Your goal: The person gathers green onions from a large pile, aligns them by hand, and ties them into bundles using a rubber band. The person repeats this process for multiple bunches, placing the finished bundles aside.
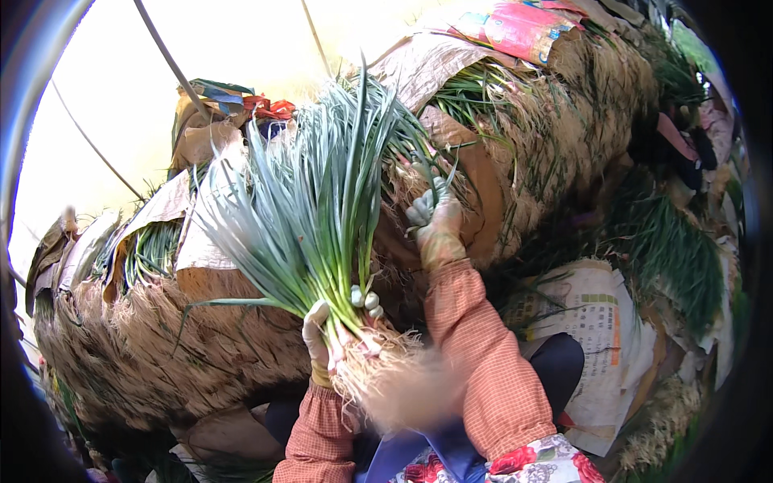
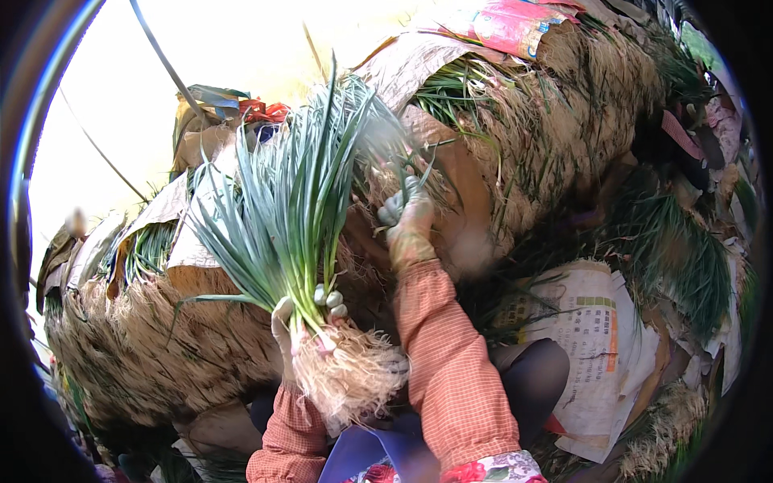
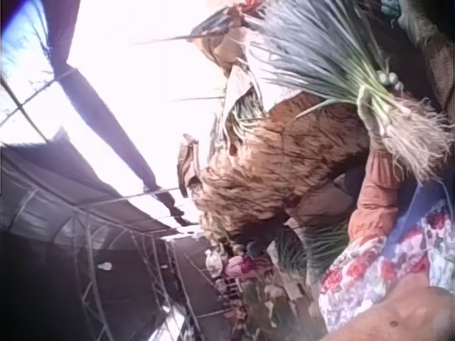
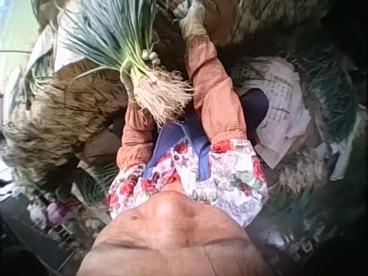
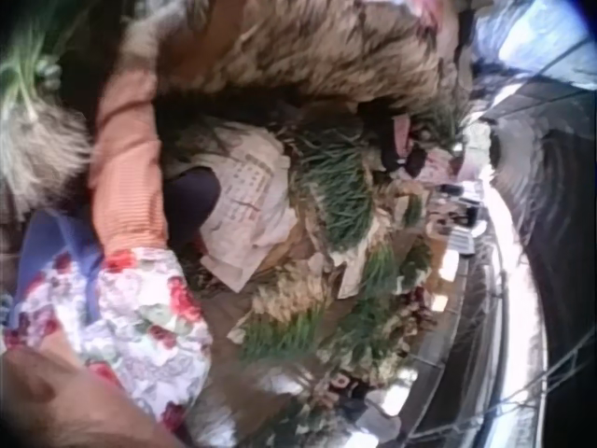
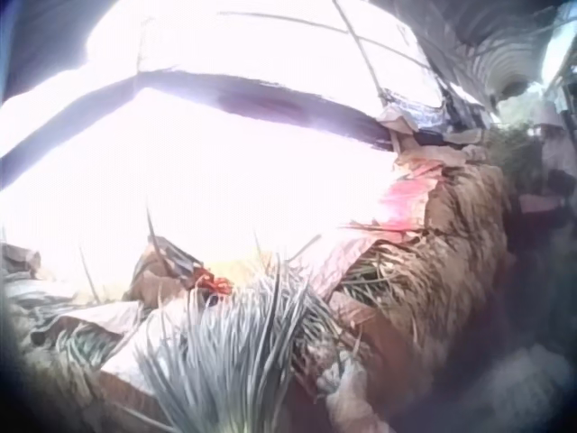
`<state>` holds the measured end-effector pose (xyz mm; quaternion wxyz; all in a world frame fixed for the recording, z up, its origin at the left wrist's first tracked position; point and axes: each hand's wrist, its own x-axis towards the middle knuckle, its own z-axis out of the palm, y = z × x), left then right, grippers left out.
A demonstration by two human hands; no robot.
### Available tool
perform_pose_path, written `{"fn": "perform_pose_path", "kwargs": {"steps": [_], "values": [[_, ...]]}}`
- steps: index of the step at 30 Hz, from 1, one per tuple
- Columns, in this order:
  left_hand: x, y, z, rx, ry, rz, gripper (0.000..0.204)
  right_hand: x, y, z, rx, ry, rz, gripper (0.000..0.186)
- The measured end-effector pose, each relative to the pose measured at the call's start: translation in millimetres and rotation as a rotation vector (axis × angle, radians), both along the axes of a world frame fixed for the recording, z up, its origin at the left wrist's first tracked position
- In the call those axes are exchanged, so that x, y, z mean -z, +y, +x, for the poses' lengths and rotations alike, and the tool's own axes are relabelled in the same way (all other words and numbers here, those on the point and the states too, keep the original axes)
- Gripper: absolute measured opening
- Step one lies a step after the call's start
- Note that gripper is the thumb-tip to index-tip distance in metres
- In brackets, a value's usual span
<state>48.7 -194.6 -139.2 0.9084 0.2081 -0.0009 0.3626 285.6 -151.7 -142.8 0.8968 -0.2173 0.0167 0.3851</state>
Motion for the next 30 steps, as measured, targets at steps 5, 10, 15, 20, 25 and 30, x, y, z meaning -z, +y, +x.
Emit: {"fn": "perform_pose_path", "kwargs": {"steps": [5,10,15,20,25,30], "values": [[1,4,-8,-0.045,0.070,-0.028,0.051,-6,-54,-51,-0.767,-0.848,-0.263,0.054],[3,4,-16,0.005,0.079,-0.073,0.054,-13,-70,-56,-1.189,-0.999,-0.139,0.035],[8,6,-7,-0.001,0.143,-0.103,0.048,11,-68,-46,-0.365,-2.012,-0.207,0.020],[-2,0,-8,0.005,0.027,-0.090,0.047,54,-79,-1,-0.245,-1.169,-0.510,0.019],[3,-5,0,-0.079,0.112,-0.129,0.066,100,-112,30,-1.335,-2.127,-1.187,0.058],[-5,7,-7,0.044,0.151,0.095,0.080,-38,-82,25,-0.662,-1.659,-0.728,0.035]]}}
